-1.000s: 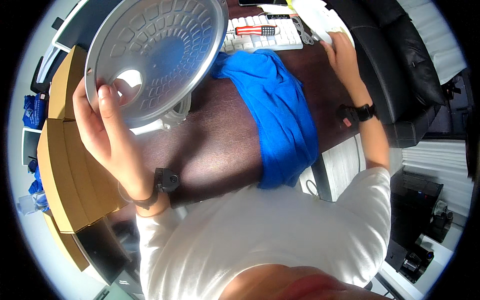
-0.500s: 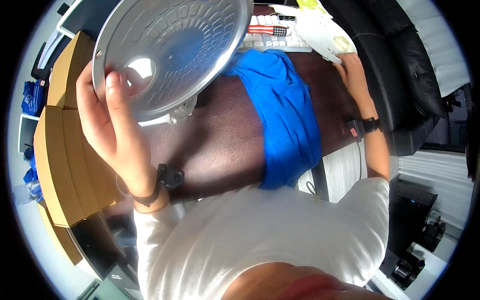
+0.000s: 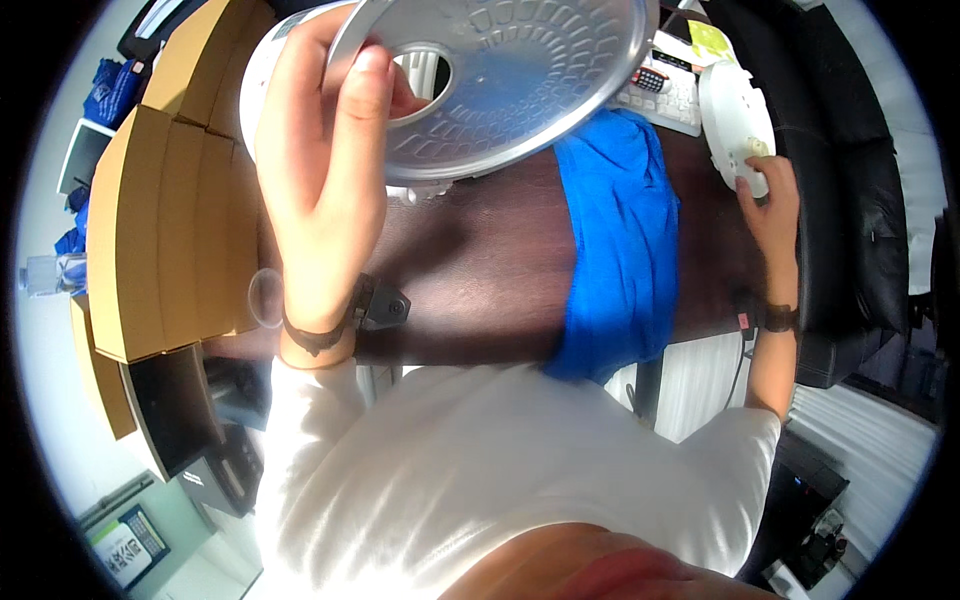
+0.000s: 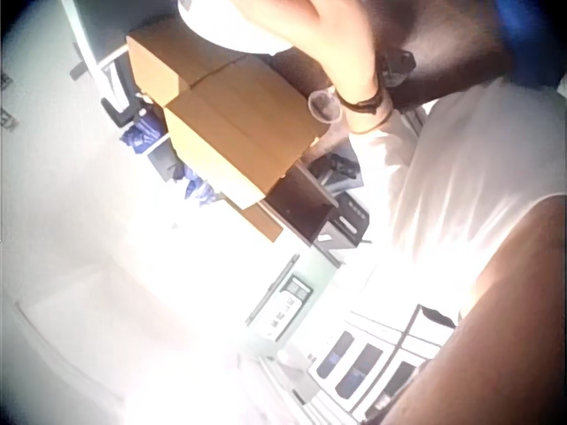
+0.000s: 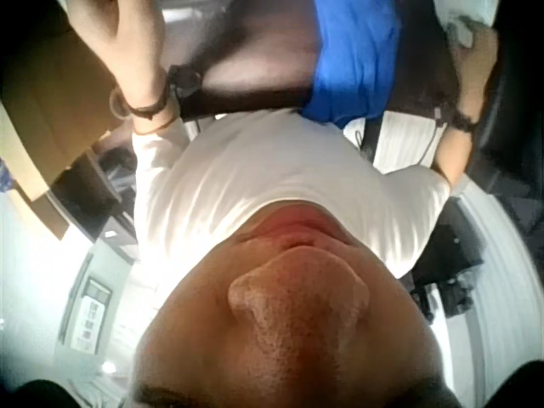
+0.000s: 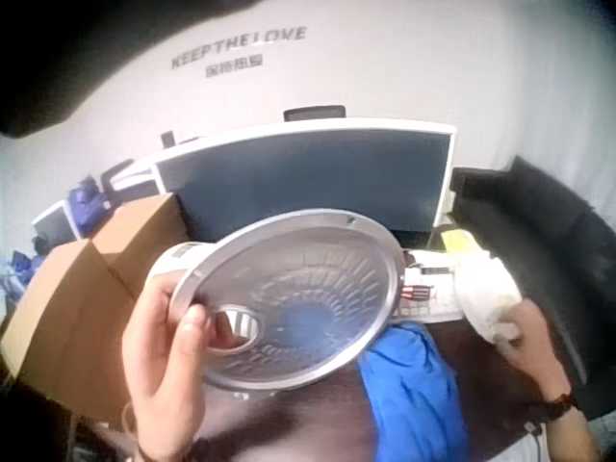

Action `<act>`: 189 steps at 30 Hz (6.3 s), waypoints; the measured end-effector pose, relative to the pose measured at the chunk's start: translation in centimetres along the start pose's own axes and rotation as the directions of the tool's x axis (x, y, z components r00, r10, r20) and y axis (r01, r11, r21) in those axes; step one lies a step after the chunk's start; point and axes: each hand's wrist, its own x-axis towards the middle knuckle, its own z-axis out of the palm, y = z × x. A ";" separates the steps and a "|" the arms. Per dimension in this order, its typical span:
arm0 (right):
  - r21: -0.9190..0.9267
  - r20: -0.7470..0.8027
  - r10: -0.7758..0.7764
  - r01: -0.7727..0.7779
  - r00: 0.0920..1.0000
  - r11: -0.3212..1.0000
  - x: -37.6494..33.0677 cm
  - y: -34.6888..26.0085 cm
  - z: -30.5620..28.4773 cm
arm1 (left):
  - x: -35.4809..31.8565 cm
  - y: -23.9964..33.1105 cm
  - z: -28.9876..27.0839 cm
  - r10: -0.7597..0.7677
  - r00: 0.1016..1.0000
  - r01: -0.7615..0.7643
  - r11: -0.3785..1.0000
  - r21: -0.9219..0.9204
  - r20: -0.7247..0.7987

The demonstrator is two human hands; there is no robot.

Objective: The person wipes a circular plastic lid with a blue cloth, then places it on a white bucket. They use a screwdriver to tighten screws around the lid's perimeter, securing it to the bucket.

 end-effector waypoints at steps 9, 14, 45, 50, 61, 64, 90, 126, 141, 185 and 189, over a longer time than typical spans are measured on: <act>0.915 -0.065 -0.069 0.087 0.996 0.394 8.1 -12.6 2.5 | -0.3 0.5 1.2 -0.238 0.953 0.249 0.968 -0.037 0.186; 0.923 0.339 0.222 -0.369 0.914 0.111 9.2 -14.4 5.6 | 0.4 0.5 1.3 -0.190 0.958 0.239 0.943 -0.230 0.214; 0.760 0.546 0.345 -0.278 0.764 -0.588 11.2 -16.9 16.3 | -3.4 -2.7 -2.8 -0.065 0.990 -0.042 0.726 0.686 0.129; 0.403 0.129 -0.243 -0.275 0.961 -0.873 10.1 -10.6 20.2 | -3.4 -3.4 -3.2 -0.012 0.993 -0.070 0.747 0.661 0.119; 0.706 0.030 -0.237 -0.189 0.971 -0.683 9.9 -12.8 16.5 | -4.3 -3.8 -3.5 0.017 0.995 -0.083 0.727 0.682 0.103; 0.789 0.121 -0.146 -0.184 0.982 -0.587 10.0 -13.2 16.7 | -4.9 -3.5 -3.4 0.000 0.998 -0.042 0.783 0.621 0.067; 0.953 0.047 0.324 -0.139 0.945 0.268 9.9 -21.8 18.7 | -6.1 -5.1 -3.9 0.114 0.994 -0.099 0.844 0.527 0.005; 0.931 0.321 0.413 -0.203 0.852 -0.304 7.1 -16.3 12.4 | -5.8 -4.2 -3.7 0.061 0.996 -0.088 0.840 0.536 0.068; 0.934 0.217 0.438 -0.054 0.872 -0.354 7.0 -13.8 10.8 | -6.0 -5.1 -5.3 0.055 0.996 -0.084 0.874 0.478 0.073; 0.902 0.413 0.165 -0.378 0.895 -0.207 4.1 -15.7 14.0 | -2.2 -5.3 -5.1 0.004 0.942 -0.180 0.849 0.497 0.335; 0.897 0.410 0.228 -0.345 0.883 -0.278 4.3 -15.8 13.8 | -2.7 -4.8 -4.7 0.012 0.952 -0.187 0.816 0.547 0.307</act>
